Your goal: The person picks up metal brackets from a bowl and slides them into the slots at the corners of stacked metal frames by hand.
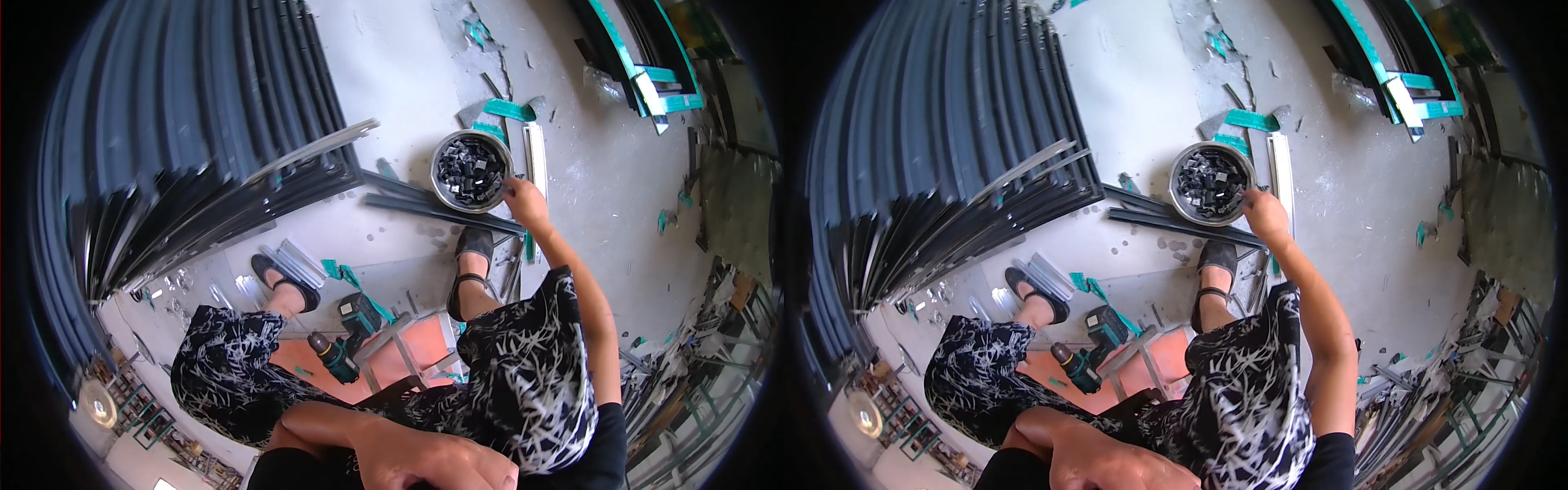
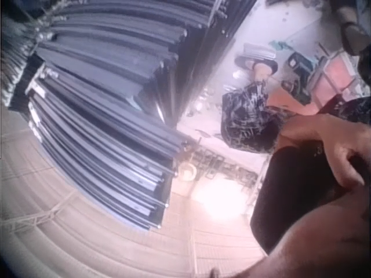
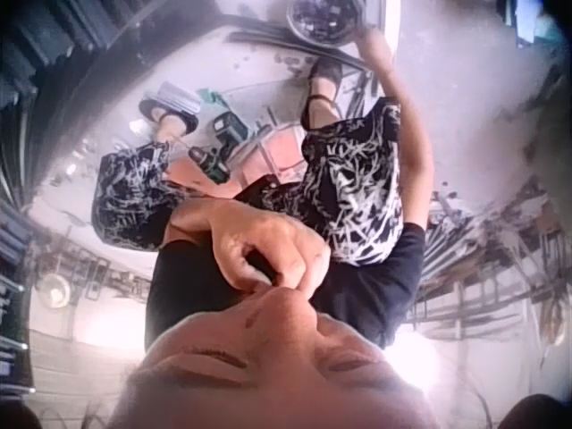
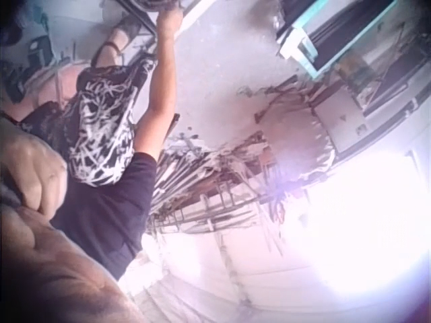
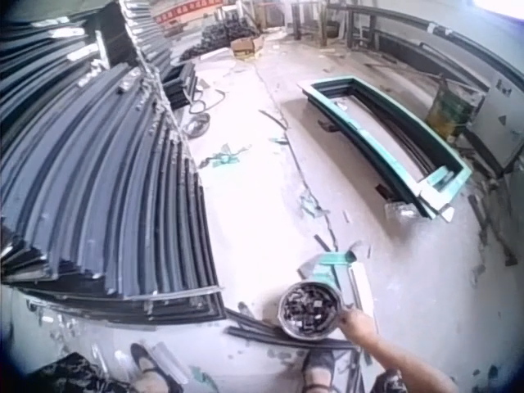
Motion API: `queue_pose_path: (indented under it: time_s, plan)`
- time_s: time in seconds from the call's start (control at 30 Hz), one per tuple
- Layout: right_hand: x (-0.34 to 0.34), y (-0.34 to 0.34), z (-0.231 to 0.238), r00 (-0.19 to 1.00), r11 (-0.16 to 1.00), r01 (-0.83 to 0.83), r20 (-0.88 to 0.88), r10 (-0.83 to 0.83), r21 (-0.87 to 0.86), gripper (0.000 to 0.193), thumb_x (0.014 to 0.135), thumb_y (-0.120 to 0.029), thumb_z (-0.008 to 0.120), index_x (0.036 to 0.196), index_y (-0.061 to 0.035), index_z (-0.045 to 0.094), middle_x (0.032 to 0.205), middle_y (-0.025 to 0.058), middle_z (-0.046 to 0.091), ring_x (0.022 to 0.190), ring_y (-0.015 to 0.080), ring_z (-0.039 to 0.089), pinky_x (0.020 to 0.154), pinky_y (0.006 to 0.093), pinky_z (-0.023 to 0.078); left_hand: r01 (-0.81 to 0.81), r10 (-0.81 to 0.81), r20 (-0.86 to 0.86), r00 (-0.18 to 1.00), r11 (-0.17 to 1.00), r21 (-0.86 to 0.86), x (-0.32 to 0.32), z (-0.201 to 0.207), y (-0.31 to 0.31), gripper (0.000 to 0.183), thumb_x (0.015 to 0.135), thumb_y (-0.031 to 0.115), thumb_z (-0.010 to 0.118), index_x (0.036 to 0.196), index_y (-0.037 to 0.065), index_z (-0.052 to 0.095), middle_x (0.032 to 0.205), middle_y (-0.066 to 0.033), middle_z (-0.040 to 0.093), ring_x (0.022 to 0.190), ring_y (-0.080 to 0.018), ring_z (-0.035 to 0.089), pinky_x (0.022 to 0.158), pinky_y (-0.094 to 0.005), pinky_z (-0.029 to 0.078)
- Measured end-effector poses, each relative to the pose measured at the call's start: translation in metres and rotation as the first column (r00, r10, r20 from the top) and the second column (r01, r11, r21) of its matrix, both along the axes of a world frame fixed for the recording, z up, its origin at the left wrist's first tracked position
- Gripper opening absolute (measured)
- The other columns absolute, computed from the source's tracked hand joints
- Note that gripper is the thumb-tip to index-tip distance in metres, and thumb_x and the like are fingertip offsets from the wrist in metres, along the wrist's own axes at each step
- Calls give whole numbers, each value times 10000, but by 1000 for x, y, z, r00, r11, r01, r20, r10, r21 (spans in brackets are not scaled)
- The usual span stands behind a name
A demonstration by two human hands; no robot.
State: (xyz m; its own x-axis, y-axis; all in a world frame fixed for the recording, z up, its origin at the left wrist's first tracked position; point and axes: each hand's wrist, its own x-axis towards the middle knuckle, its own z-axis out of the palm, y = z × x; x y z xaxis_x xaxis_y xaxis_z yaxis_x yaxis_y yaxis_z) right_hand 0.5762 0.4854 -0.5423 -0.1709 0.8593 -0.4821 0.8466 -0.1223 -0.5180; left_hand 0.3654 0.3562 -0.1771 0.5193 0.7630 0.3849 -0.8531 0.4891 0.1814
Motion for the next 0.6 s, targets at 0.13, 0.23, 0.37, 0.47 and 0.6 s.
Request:
queue_pose_path:
  time_s: [0.13, 0.23, 0.37, 0.47, 0.6]
  plan:
    - [-9, 11, 6, 987, 983, -133, 112, 119, 130, 315, 860, -175, 632, 1173, -179, 666, 1005, 128, 693, 914, 364, 671, 801, 466, 546, 201, -201, 12, 980, 975, -97, -5, -17, 41, 309, 826, 293, 780, 910, 26, 648, 1003, -162, 649, 874, -349, 617, 771, -420, 483]
    - [-15, 18, 13, 979, 981, -147, 157, 126, 130, 233, 869, -182, 619, 1096, -179, 672, 958, 124, 686, 883, 352, 675, 761, 468, 543, 208, -211, -45, 977, 976, -63, -3, -33, 38, 320, 813, 291, 802, 924, 33, 648, 1017, -166, 649, 892, -346, 619, 775, -420, 489]
    - [-11, 23, 3, 952, 966, -239, 218, 213, 101, 132, 862, -181, 620, 979, -151, 674, 937, 118, 682, 863, 353, 672, 750, 474, 541, 347, -344, -181, 921, 938, -15, -15, -60, 59, 206, 931, 248, 669, 953, 48, 625, 1016, -99, 641, 993, -257, 613, 863, -391, 480]
    - [0, 17, -8, 930, 936, -319, 239, 279, 149, 80, 825, -187, 656, 845, -109, 654, 913, 108, 675, 857, 355, 667, 732, 477, 539, 253, -299, -592, 748, 954, -162, -20, -93, 67, 108, 944, 160, 648, 932, 60, 608, 949, -36, 640, 895, -152, 612, 797, -310, 482]
    - [4, 12, 7, 995, 999, 41, -96, -41, 0, 142, 774, -183, 729, 836, -64, 682, 817, 99, 679, 727, 293, 656, 667, 419, 518, -15, -318, -929, 187, 945, -326, -23, -201, 40, 169, 1017, 202, 543, 1035, 42, 595, 1039, -27, 641, 975, -103, 586, 862, -267, 468]
